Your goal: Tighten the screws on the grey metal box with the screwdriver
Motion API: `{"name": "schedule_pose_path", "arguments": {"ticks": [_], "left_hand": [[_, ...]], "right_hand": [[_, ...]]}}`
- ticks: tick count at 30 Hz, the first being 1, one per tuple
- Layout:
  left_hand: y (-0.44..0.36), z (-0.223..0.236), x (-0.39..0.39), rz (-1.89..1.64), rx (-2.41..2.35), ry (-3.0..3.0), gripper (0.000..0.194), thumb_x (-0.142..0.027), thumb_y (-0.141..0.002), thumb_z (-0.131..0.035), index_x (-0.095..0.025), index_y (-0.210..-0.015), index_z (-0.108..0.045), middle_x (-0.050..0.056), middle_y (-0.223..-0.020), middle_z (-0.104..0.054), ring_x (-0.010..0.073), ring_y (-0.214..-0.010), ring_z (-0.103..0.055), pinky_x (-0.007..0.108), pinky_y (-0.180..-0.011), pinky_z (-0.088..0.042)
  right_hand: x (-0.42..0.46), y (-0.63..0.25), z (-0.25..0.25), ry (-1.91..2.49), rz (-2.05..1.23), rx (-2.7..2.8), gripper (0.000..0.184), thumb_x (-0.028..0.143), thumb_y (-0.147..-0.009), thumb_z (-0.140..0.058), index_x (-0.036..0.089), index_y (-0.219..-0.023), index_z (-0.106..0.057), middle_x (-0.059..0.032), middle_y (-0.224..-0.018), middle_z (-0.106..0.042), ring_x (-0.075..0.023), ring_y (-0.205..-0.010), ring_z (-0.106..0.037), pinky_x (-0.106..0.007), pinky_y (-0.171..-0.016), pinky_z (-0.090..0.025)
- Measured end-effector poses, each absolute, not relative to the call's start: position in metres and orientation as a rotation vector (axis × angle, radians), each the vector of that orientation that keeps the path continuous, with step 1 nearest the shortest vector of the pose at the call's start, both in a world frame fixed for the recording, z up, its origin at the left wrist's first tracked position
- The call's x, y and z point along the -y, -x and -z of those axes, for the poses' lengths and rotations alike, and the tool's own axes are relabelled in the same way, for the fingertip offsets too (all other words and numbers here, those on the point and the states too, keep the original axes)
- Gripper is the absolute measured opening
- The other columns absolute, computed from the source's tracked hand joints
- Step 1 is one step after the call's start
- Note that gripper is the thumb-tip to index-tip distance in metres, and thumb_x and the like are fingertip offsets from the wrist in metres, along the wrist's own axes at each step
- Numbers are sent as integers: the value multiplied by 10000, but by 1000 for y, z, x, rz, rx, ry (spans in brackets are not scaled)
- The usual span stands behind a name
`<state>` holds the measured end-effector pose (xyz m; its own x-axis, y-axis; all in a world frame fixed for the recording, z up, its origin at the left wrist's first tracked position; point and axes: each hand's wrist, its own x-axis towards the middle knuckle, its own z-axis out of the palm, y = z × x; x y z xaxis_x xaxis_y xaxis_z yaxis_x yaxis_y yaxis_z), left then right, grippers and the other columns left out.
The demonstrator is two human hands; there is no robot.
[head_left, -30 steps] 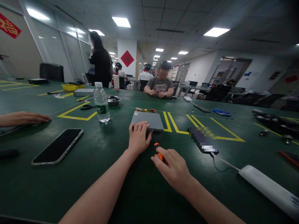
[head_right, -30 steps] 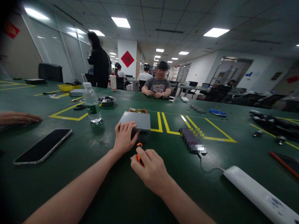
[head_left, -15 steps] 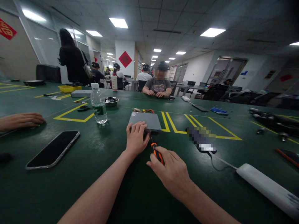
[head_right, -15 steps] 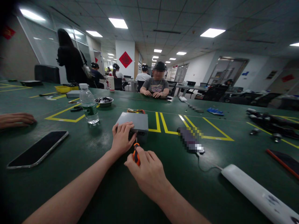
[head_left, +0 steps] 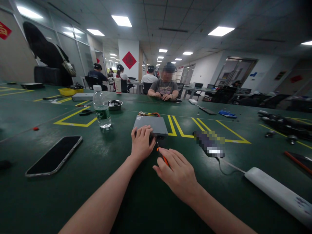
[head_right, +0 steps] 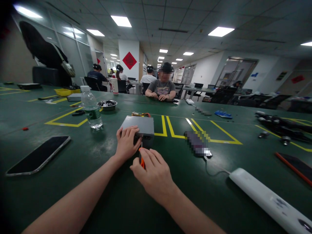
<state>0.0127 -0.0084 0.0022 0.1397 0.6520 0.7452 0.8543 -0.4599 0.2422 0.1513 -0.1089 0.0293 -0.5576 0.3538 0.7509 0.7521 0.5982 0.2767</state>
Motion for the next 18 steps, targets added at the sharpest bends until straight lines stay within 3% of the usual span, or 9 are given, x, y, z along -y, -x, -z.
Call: {"name": "schedule_pose_path", "arguments": {"ticks": [3, 6, 10, 13, 18], "left_hand": [[-13, -2, 8, 1226, 1476, 2177, 270, -285, -792, -509, -242, -1059, -505, 46, -1210, -555, 221, -1156, -445, 449, -1050, -174], [-12, -3, 9, 1216, 1479, 2180, 273, -285, -790, -511, -242, -1059, -508, 48, -1214, -553, 227, -1155, -445, 456, -1049, -175], [-12, -3, 9, 1214, 1479, 2179, 280, -283, -787, -514, -241, -1064, -508, 51, -1218, -548, 229, -1156, -443, 458, -1049, -173], [-12, -3, 9, 1216, 1479, 2179, 276, -287, -791, -510, -244, -1064, -506, 47, -1215, -550, 226, -1157, -443, 453, -1052, -171], [-12, -3, 9, 1219, 1476, 2177, 266, -292, -796, -504, -240, -1057, -507, 43, -1212, -552, 221, -1158, -442, 445, -1053, -174]], "right_hand": [[110, -151, -31, 835, 780, 2185, 180, 152, -825, -444, 136, -961, -560, -179, -1113, -582, -242, -1073, -543, -417, -886, -465], [111, -154, -32, 737, 824, 2222, 248, 98, -832, -447, 170, -1050, -538, -152, -1098, -594, -225, -1066, -550, -424, -914, -439], [110, -156, -31, 747, 882, 2204, 158, 99, -830, -505, 188, -943, -569, -88, -966, -639, -197, -982, -592, -387, -910, -443], [109, -154, -29, 830, 881, 2186, 99, 115, -826, -511, 177, -874, -571, -89, -966, -627, -195, -953, -596, -413, -921, -431], [110, -153, -30, 824, 869, 2178, 208, 97, -839, -439, 182, -1002, -538, -124, -1049, -567, -219, -1009, -564, -471, -910, -432]]}}
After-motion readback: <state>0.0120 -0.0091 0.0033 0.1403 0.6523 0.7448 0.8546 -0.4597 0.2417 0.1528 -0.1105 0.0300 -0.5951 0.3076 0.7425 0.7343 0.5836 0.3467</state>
